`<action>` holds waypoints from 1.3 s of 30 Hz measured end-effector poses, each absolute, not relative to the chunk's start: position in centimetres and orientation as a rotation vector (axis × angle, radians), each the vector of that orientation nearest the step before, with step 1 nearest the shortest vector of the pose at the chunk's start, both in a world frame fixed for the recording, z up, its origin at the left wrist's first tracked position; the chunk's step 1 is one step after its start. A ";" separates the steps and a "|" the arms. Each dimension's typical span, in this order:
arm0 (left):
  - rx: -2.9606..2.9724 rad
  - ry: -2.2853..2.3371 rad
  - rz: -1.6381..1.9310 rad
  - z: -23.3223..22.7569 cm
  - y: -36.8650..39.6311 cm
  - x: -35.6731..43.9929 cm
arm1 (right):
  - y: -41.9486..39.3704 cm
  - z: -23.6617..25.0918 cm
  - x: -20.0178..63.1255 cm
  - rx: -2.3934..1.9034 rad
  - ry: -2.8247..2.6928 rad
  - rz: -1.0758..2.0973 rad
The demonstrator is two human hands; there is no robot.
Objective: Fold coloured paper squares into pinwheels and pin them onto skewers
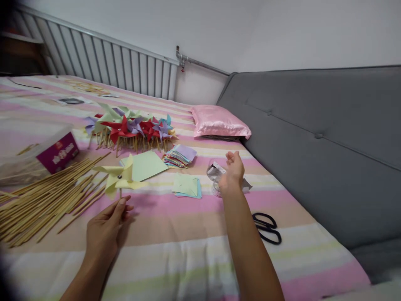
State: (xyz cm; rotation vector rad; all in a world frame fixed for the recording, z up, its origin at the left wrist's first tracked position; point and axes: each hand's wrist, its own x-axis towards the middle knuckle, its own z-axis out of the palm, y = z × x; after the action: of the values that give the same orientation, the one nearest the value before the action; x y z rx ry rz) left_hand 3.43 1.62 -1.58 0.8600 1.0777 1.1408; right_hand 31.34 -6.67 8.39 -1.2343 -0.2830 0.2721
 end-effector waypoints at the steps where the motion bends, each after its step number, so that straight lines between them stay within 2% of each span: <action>1: 0.859 1.077 1.145 -1.4 1.5 3.4 | -6.3 9.1 30.2 -1.222 -0.259 0.275; 5: 0.834 1.044 1.148 -1.0 1.0 3.2 | -3.8 10.5 24.1 -1.169 -0.497 0.495; 9: 0.856 1.051 1.143 -1.3 0.8 3.2 | -0.5 7.8 19.3 -1.205 -0.800 0.699; 13: 0.953 1.057 1.097 -2.3 0.8 3.3 | 1.1 4.9 18.0 -1.225 -0.904 0.877; 17: 1.060 1.090 1.042 -3.0 0.5 3.5 | 0.6 4.6 18.2 -1.152 -1.023 1.114; 26: 1.223 1.132 1.047 -2.1 -0.3 3.7 | 1.0 3.7 17.1 -1.221 -1.050 1.085; 39: 1.437 0.991 0.984 -2.9 -0.6 3.7 | 2.2 2.8 18.4 -1.175 -0.792 0.996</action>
State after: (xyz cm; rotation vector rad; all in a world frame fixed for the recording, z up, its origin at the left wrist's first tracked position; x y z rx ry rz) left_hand 3.69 -0.59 -2.90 1.4370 0.9909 0.9841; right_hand 18.35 2.19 2.82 -1.1750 -0.7922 0.9963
